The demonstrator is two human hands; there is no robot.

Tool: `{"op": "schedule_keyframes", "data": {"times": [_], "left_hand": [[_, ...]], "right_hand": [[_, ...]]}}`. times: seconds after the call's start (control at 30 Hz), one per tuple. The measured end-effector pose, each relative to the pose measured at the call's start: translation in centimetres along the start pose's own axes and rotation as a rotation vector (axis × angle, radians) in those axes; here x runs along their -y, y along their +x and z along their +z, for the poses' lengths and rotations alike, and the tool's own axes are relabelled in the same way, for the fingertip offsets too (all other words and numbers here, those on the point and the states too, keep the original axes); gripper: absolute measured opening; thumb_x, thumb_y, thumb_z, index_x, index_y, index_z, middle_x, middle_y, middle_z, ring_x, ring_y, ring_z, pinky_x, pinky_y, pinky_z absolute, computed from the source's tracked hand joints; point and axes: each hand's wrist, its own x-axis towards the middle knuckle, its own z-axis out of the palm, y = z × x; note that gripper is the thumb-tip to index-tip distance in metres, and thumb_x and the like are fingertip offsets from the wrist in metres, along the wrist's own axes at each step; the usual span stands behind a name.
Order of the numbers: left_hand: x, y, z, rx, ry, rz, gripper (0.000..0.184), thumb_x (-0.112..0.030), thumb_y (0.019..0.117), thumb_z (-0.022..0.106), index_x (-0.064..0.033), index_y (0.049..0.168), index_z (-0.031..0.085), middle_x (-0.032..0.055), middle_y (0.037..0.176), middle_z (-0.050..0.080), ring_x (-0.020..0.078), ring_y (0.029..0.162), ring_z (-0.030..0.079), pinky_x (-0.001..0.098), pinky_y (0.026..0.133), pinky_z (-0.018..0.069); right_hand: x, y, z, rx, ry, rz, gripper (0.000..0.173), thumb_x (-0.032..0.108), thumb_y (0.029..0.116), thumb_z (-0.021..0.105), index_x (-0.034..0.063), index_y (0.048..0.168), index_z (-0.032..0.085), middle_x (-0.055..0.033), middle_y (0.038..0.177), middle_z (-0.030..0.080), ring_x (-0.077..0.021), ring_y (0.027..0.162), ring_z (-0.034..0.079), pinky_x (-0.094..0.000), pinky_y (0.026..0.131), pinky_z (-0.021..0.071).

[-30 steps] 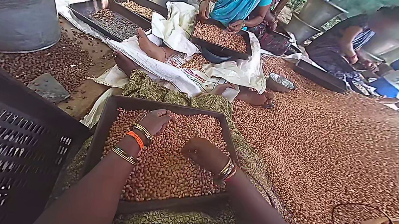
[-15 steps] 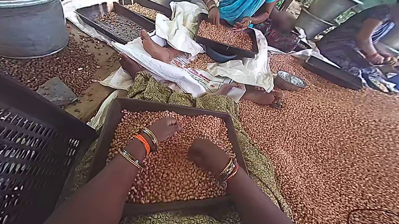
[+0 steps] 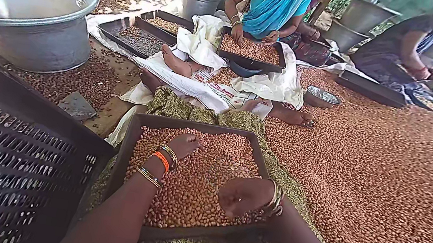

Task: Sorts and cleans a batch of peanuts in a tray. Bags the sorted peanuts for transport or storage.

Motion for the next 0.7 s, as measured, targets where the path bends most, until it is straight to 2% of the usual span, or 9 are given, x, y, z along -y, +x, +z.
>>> {"op": "schedule_keyframes", "data": {"times": [0.03,0.07,0.1,0.17,0.23,0.3,0.37,0.57,0.7], "left_hand": [[0.0,0.0,0.0,-0.002,0.003,-0.001,0.023,-0.020,0.1089,0.051,-0.0041,0.105,0.067,-0.0064,0.065,0.042,0.0034,0.052,0.036,0.0208,0.052,0.0321],[0.0,0.1,0.1,0.000,0.006,-0.005,0.023,-0.020,0.1090,0.051,-0.0041,0.105,0.067,-0.0063,0.065,0.042,0.0034,0.052,0.036,0.0208,0.052,0.0319],[-0.1,0.1,0.1,0.005,0.009,-0.011,0.023,-0.021,0.1091,0.051,-0.0041,0.106,0.067,-0.0061,0.065,0.042,0.0035,0.052,0.036,0.0207,0.052,0.0325],[-0.3,0.1,0.2,0.011,0.019,-0.019,0.023,-0.021,0.1094,0.051,-0.0042,0.108,0.067,-0.0055,0.067,0.044,0.0040,0.053,0.037,0.0213,0.053,0.0338],[-0.3,0.0,0.2,0.008,0.018,-0.017,0.023,-0.020,0.1095,0.050,-0.0045,0.108,0.067,-0.0055,0.067,0.044,0.0044,0.053,0.037,0.0219,0.054,0.0339],[-0.1,0.0,0.1,0.001,0.005,-0.007,0.023,-0.020,0.1095,0.050,-0.0043,0.108,0.067,-0.0051,0.066,0.042,0.0048,0.052,0.035,0.0220,0.052,0.0323],[0.0,-0.2,0.0,-0.004,-0.015,-0.002,0.023,-0.020,0.1095,0.050,-0.0040,0.108,0.067,-0.0053,0.065,0.041,0.0046,0.051,0.035,0.0215,0.051,0.0317],[-0.1,-0.3,-0.1,-0.023,-0.021,0.016,0.022,-0.018,0.1091,0.050,-0.0034,0.110,0.067,-0.0056,0.066,0.042,0.0041,0.051,0.036,0.0207,0.051,0.0328],[-0.3,-0.6,-0.6,-0.138,-0.089,0.025,0.021,-0.019,0.1083,0.052,-0.0046,0.108,0.067,-0.0046,0.066,0.044,0.0048,0.052,0.038,0.0212,0.052,0.0350]], "right_hand": [[0.0,0.1,0.0,0.134,0.072,-0.078,0.038,0.039,0.0924,0.068,0.0008,0.093,0.068,0.0022,0.075,0.069,0.0007,0.065,0.061,-0.0195,0.062,0.0510],[0.4,0.3,0.0,0.150,0.060,-0.106,0.038,0.039,0.0920,0.069,0.0007,0.093,0.069,0.0015,0.077,0.071,0.0009,0.065,0.062,-0.0185,0.062,0.0512],[1.0,0.7,-0.2,0.052,-0.042,-0.086,0.035,0.033,0.0939,0.067,-0.0016,0.094,0.071,-0.0024,0.079,0.073,-0.0032,0.068,0.065,-0.0228,0.065,0.0542],[2.0,2.5,-0.6,-0.255,-0.340,0.081,0.022,0.013,0.0987,0.066,-0.0068,0.100,0.074,-0.0149,0.087,0.072,-0.0187,0.076,0.068,-0.0359,0.075,0.0568],[0.8,5.0,-0.6,-0.468,-0.538,0.254,0.018,0.008,0.0984,0.063,-0.0049,0.103,0.075,-0.0204,0.101,0.071,-0.0304,0.097,0.068,-0.0453,0.094,0.0528],[-1.1,6.5,-0.2,-0.519,-0.616,0.340,0.020,0.008,0.0993,0.059,-0.0034,0.104,0.075,-0.0227,0.110,0.070,-0.0356,0.110,0.066,-0.0497,0.101,0.0499],[-1.8,7.0,0.0,-0.491,-0.620,0.402,0.022,0.010,0.1010,0.058,-0.0017,0.109,0.075,-0.0234,0.116,0.068,-0.0373,0.114,0.065,-0.0522,0.102,0.0498],[-1.7,6.9,0.3,-0.432,-0.711,0.448,0.024,0.014,0.1028,0.055,0.0032,0.113,0.074,-0.0204,0.121,0.068,-0.0370,0.114,0.066,-0.0560,0.096,0.0526],[-1.4,7.4,0.9,-0.408,-0.771,0.493,0.026,0.013,0.1045,0.050,0.0013,0.114,0.071,-0.0207,0.121,0.068,-0.0389,0.115,0.066,-0.0586,0.094,0.0532]]}}
